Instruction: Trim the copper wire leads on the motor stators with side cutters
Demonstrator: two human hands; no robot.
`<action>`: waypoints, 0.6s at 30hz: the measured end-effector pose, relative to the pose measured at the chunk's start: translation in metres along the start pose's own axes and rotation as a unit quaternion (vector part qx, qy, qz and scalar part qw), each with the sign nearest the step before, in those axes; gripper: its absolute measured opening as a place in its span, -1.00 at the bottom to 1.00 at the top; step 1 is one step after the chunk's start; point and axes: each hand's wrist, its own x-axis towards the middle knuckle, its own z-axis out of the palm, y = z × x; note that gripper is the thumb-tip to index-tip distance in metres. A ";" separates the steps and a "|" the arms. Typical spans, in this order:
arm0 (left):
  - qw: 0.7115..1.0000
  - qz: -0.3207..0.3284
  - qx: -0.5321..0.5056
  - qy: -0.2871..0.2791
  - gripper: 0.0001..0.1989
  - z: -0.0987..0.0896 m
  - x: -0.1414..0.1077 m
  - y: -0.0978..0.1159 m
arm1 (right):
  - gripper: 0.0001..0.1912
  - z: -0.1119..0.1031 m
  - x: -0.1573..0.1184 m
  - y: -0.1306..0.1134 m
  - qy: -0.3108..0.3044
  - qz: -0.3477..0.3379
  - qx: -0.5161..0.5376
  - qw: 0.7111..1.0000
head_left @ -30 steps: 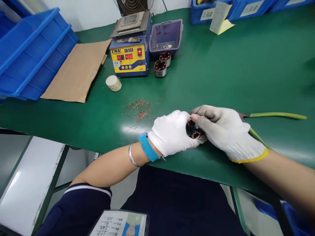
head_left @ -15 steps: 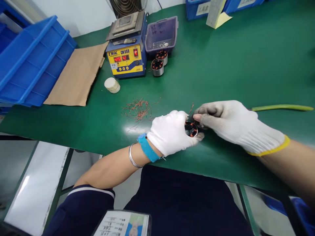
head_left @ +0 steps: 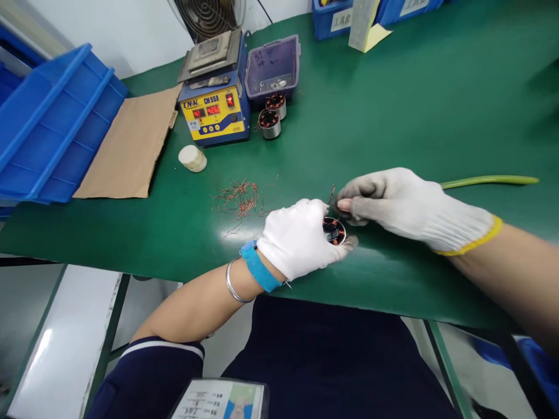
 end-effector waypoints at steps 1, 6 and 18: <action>1.000 0.003 0.003 0.002 -0.52 0.000 0.000 0.000 | -0.91 0.002 0.001 -0.004 0.030 0.009 0.022 0.999; 1.000 -0.002 0.010 -0.002 -0.49 0.001 -0.002 0.000 | -0.83 -0.001 0.005 -0.007 0.102 0.028 0.048 0.993; 0.997 -0.008 -0.066 -0.032 -0.38 -0.002 -0.003 -0.004 | -0.76 -0.049 -0.005 0.012 0.299 -0.041 0.059 0.951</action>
